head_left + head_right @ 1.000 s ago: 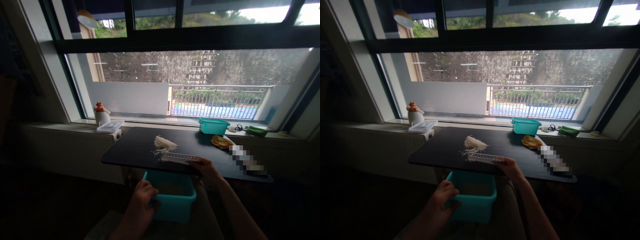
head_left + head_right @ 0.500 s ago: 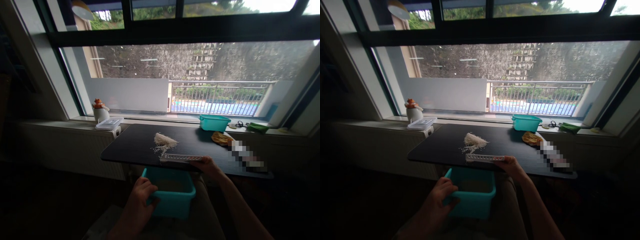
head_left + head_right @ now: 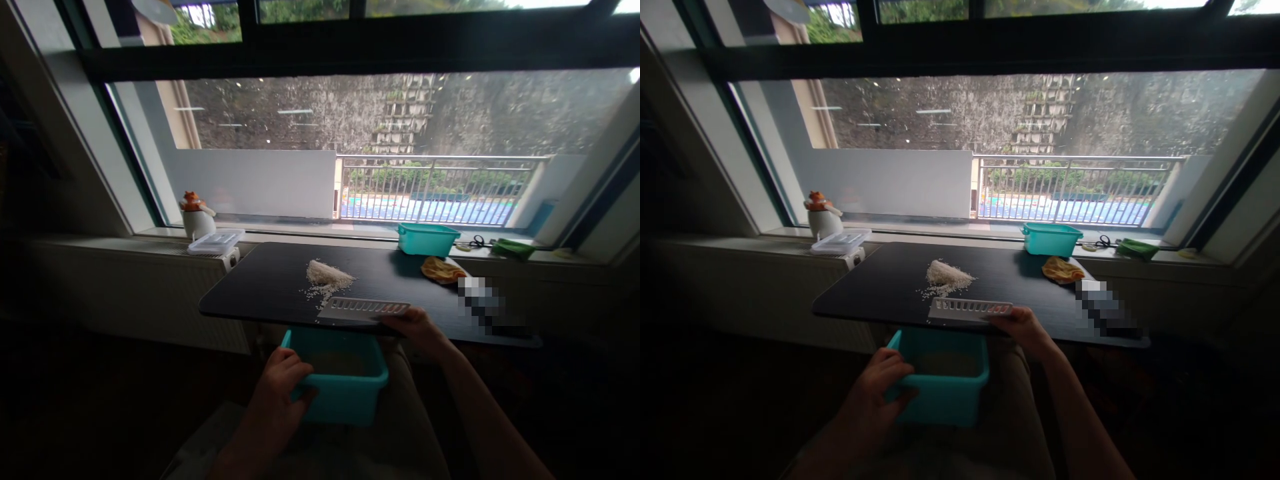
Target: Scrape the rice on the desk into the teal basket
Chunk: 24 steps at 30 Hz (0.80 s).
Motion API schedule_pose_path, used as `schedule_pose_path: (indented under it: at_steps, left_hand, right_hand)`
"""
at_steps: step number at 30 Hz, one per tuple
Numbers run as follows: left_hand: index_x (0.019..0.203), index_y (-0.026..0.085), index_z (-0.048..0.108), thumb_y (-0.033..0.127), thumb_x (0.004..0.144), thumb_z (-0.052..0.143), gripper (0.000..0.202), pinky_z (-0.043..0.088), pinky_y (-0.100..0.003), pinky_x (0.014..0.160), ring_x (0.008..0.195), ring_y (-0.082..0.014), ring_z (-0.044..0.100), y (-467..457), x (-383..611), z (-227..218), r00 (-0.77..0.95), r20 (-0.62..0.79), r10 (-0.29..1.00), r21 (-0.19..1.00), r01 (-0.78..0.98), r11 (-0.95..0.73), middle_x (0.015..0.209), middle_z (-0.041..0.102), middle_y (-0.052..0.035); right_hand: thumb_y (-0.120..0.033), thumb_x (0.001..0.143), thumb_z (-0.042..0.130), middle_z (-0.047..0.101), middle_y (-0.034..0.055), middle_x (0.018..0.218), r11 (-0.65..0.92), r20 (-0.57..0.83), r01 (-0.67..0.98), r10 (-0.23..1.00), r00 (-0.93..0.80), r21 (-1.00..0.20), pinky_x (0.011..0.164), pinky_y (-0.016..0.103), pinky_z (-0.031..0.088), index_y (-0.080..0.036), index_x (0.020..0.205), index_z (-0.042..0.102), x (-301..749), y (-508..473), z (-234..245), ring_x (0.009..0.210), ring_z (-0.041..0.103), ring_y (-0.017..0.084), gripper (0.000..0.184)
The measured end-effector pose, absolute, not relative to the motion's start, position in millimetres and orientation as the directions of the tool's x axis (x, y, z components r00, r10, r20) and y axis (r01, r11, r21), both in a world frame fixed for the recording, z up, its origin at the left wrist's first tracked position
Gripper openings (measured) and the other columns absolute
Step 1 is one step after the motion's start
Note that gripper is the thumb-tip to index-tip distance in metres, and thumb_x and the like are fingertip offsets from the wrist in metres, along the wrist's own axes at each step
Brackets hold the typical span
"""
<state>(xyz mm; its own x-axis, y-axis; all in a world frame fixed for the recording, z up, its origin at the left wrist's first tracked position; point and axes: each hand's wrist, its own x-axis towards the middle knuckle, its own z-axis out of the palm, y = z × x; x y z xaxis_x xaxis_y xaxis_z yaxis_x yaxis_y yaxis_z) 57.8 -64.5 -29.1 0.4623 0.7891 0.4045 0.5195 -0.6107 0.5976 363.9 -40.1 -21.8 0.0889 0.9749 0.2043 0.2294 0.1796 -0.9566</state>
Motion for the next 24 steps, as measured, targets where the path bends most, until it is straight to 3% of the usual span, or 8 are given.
schedule_pose_path:
  at_steps: [5,15,20,24]
  left_hand:
    - [0.08,0.019,0.065,0.01,0.072,0.063,0.012,0.047,-0.036,0.083,0.094,-0.0226,0.052,-65.0,57.4,-29.6,0.463,0.396,0.793,0.605,0.518,-0.605,0.083,0.062,-0.0035]
    - [0.082,0.019,0.065,0.012,0.071,0.066,0.013,0.048,-0.038,0.085,0.095,-0.0232,0.052,-63.8,58.4,-30.3,0.459,0.387,0.8,0.598,0.536,-0.596,0.085,0.062,-0.0043]
    - [0.082,0.019,0.066,0.011,0.07,0.066,0.015,0.048,-0.04,0.085,0.096,-0.0238,0.053,-62.6,56.1,-30.0,0.451,0.376,0.809,0.598,0.549,-0.584,0.085,0.063,-0.004]
    - [0.082,0.02,0.066,0.012,0.07,0.065,0.014,0.049,-0.041,0.085,0.095,-0.0234,0.054,-61.4,55.0,-29.2,0.445,0.374,0.814,0.601,0.552,-0.578,0.087,0.062,-0.0037]
  right_hand:
    - [-0.041,0.063,0.076,0.076,0.0051,0.089,0.157,0.162,0.184,0.987,0.013,-0.97,0.083,0.039,0.054,-0.019,0.084,0.077,363.7,-40.2,-20.4,0.085,0.069,0.027,0.03]
    - [-0.042,0.062,0.076,0.076,0.0035,0.09,0.143,0.149,0.166,0.989,0.02,-0.976,0.084,0.04,0.054,-0.02,0.086,0.076,361.0,-32.8,-23.9,0.086,0.069,0.026,0.033]
    - [-0.042,0.061,0.077,0.076,0.0041,0.089,0.181,0.209,0.149,0.957,0.202,-0.972,0.084,0.04,0.053,-0.02,0.086,0.076,367.2,-27.7,-27.0,0.086,0.069,0.027,0.033]
    - [-0.038,0.066,0.074,0.076,0.0032,0.088,0.213,0.259,0.218,0.943,0.211,-0.952,0.084,0.039,0.052,-0.021,0.087,0.075,368.5,-25.3,-30.0,0.088,0.068,0.026,0.027]
